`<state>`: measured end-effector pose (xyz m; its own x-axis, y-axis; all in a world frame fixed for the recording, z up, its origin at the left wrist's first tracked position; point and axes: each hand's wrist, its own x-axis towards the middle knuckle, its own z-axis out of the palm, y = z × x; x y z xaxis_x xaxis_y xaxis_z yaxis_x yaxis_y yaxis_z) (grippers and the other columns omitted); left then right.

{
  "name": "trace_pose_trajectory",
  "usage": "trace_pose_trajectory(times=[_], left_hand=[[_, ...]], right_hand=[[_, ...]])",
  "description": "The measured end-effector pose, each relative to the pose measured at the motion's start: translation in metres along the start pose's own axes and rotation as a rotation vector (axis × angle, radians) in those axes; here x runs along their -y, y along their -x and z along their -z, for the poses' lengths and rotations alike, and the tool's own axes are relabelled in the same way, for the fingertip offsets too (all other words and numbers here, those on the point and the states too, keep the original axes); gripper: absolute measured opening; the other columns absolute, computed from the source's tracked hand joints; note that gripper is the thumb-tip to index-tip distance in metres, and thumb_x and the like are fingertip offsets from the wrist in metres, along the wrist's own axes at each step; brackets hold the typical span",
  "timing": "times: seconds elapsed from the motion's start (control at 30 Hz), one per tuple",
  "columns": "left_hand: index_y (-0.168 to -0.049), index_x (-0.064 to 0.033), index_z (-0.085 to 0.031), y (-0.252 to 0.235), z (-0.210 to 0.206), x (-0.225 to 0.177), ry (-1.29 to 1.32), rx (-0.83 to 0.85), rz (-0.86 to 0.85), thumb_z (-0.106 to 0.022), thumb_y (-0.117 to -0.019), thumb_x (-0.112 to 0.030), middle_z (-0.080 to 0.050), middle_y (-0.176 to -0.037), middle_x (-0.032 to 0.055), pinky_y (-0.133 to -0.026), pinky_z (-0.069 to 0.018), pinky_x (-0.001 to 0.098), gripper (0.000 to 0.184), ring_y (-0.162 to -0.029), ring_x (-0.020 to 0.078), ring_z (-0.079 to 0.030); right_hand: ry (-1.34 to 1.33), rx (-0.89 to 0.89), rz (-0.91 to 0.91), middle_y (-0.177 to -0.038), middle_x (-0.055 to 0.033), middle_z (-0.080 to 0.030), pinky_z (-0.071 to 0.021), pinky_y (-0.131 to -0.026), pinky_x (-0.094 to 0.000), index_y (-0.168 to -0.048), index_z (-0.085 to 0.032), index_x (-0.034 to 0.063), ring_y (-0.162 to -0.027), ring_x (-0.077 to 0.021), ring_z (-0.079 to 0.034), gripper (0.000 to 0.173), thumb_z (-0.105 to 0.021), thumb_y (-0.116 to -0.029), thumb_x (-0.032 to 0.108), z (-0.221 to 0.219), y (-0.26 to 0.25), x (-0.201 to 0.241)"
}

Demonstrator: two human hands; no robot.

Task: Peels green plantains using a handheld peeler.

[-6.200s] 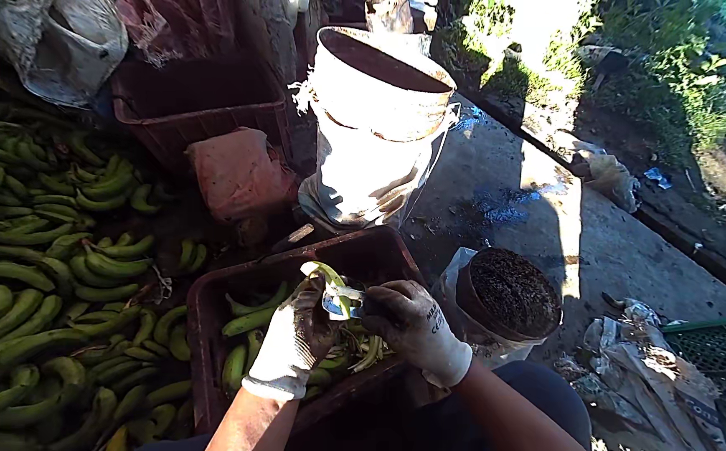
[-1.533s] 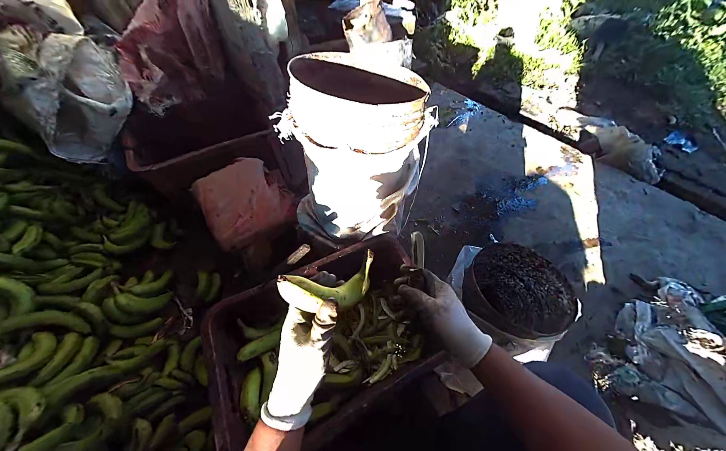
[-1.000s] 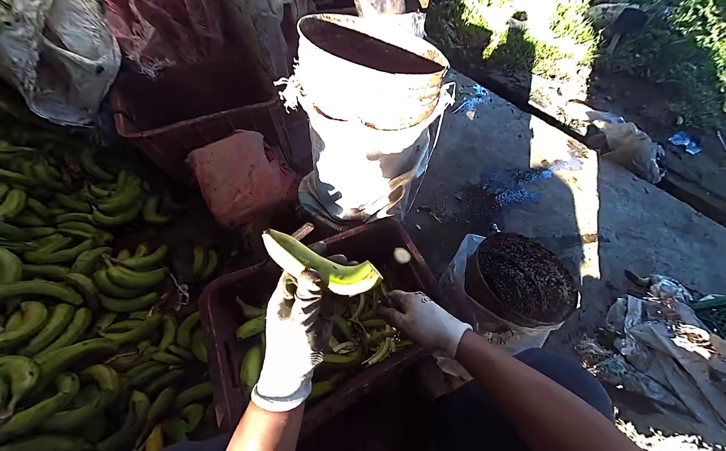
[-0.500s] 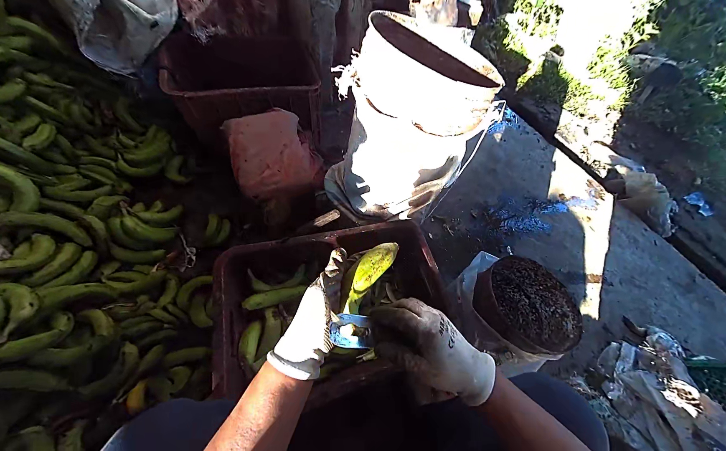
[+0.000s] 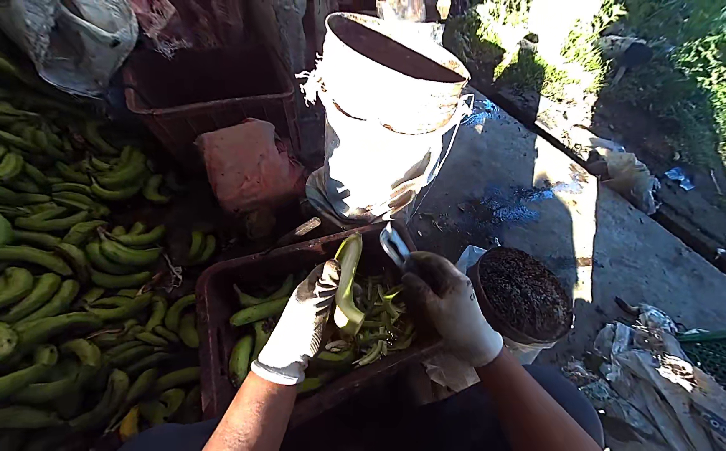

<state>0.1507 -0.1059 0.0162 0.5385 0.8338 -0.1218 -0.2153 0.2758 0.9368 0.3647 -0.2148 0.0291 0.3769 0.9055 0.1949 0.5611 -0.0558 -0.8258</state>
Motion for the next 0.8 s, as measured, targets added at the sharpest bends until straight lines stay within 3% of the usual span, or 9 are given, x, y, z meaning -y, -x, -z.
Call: trace_pose_trajectory(times=[0.07,0.13,0.2,0.27,0.47,0.57,0.63,0.7,0.8], left_hand=[[-0.12,-0.0094,-0.065,-0.001,0.002,-0.003,0.039,-0.043,-0.01,-0.042,-0.1085,-0.042,-0.07,-0.095,0.0055,-0.077,-0.0603,0.0302,0.041,-0.085,0.0124,-0.068],[-0.116,-0.0094,-0.065,0.002,0.0,-0.005,0.124,-0.077,0.007,-0.039,-0.1103,-0.035,-0.069,-0.092,0.0043,-0.075,-0.0591,0.0273,0.037,-0.083,0.0102,-0.067],[-0.114,-0.0067,-0.065,0.005,-0.003,-0.007,0.17,-0.11,0.035,-0.039,-0.1104,-0.032,-0.069,-0.089,0.0063,-0.07,-0.0599,0.0286,0.036,-0.078,0.0126,-0.068],[-0.116,-0.005,-0.065,0.009,-0.004,-0.007,0.141,-0.113,0.033,-0.039,-0.1104,-0.028,-0.07,-0.092,0.0066,-0.073,-0.0606,0.0293,0.035,-0.081,0.0134,-0.069],[-0.114,-0.0069,-0.067,0.016,-0.01,-0.007,0.078,-0.106,-0.017,-0.035,-0.1107,-0.025,-0.07,-0.089,0.0032,-0.073,-0.0601,0.0258,0.037,-0.08,0.0091,-0.068],[-0.116,-0.008,-0.067,0.016,-0.014,-0.007,0.009,-0.116,0.002,-0.036,-0.1112,-0.028,-0.07,-0.091,0.0028,-0.073,-0.06,0.0271,0.037,-0.081,0.0097,-0.068],[-0.116,-0.0069,-0.068,0.013,-0.015,-0.004,-0.01,-0.116,0.041,-0.036,-0.1114,-0.031,-0.07,-0.094,0.0059,-0.074,-0.0601,0.03,0.04,-0.083,0.0132,-0.068],[-0.117,-0.0067,-0.067,0.011,-0.014,-0.002,0.055,-0.064,0.079,-0.034,-0.1113,-0.038,-0.071,-0.096,0.0075,-0.077,-0.0601,0.0312,0.045,-0.087,0.0141,-0.069],[-0.123,-0.0066,-0.066,0.005,-0.006,-0.003,0.081,0.051,0.028,-0.041,-0.1102,-0.033,-0.071,-0.102,0.0078,-0.083,-0.0595,0.031,0.038,-0.093,0.0137,-0.068]], right_hand=[[-0.129,0.188,0.117,-0.116,-0.0034,-0.07,-0.0604,-0.09,-0.0306,-0.127,-0.069,0.0083,-0.103,-0.0099,-0.068,0.039,-0.071,-0.0966,0.031,-0.008,0.017,0.015],[-0.156,0.34,0.205,-0.116,-0.0037,-0.07,-0.0589,-0.092,-0.0315,-0.128,-0.07,0.0098,-0.105,-0.0105,-0.067,0.039,-0.072,-0.0961,0.031,-0.017,0.029,0.02],[-0.141,0.422,0.25,-0.116,-0.0042,-0.07,-0.0575,-0.093,-0.0322,-0.128,-0.07,0.0119,-0.106,-0.0109,-0.066,0.039,-0.072,-0.0963,0.034,-0.024,0.033,0.02],[-0.133,0.441,0.245,-0.115,-0.0044,-0.07,-0.057,-0.093,-0.0312,-0.129,-0.071,0.0126,-0.105,-0.0107,-0.066,0.039,-0.071,-0.0969,0.035,-0.028,0.033,0.018],[-0.033,0.31,0.271,-0.115,-0.0035,-0.07,-0.0565,-0.094,-0.0329,-0.13,-0.071,0.0149,-0.106,-0.0112,-0.066,0.041,-0.071,-0.0959,0.038,-0.036,0.031,0.01],[0.13,-0.012,0.287,-0.114,-0.0056,-0.073,-0.0576,-0.093,-0.0405,-0.123,-0.075,0.0156,-0.106,-0.0178,-0.068,0.037,-0.074,-0.0918,0.036,-0.04,0.019,-0.002],[0.189,-0.186,0.134,-0.114,-0.0051,-0.072,-0.0582,-0.094,-0.0432,-0.124,-0.074,0.017,-0.107,-0.0182,-0.068,0.036,-0.074,-0.0923,0.035,-0.03,0.0,-0.016],[0.182,-0.229,-0.031,-0.119,-0.0044,-0.07,-0.0569,-0.096,-0.0434,-0.131,-0.069,0.0176,-0.109,-0.0162,-0.067,0.042,-0.069,-0.0955,0.041,-0.009,-0.015,-0.024],[0.03,-0.134,-0.053,-0.119,-0.0014,-0.07,-0.0581,-0.093,-0.0344,-0.13,-0.067,0.0147,-0.105,-0.0096,-0.068,0.046,-0.068,-0.0962,0.045,0.005,-0.01,-0.009]])
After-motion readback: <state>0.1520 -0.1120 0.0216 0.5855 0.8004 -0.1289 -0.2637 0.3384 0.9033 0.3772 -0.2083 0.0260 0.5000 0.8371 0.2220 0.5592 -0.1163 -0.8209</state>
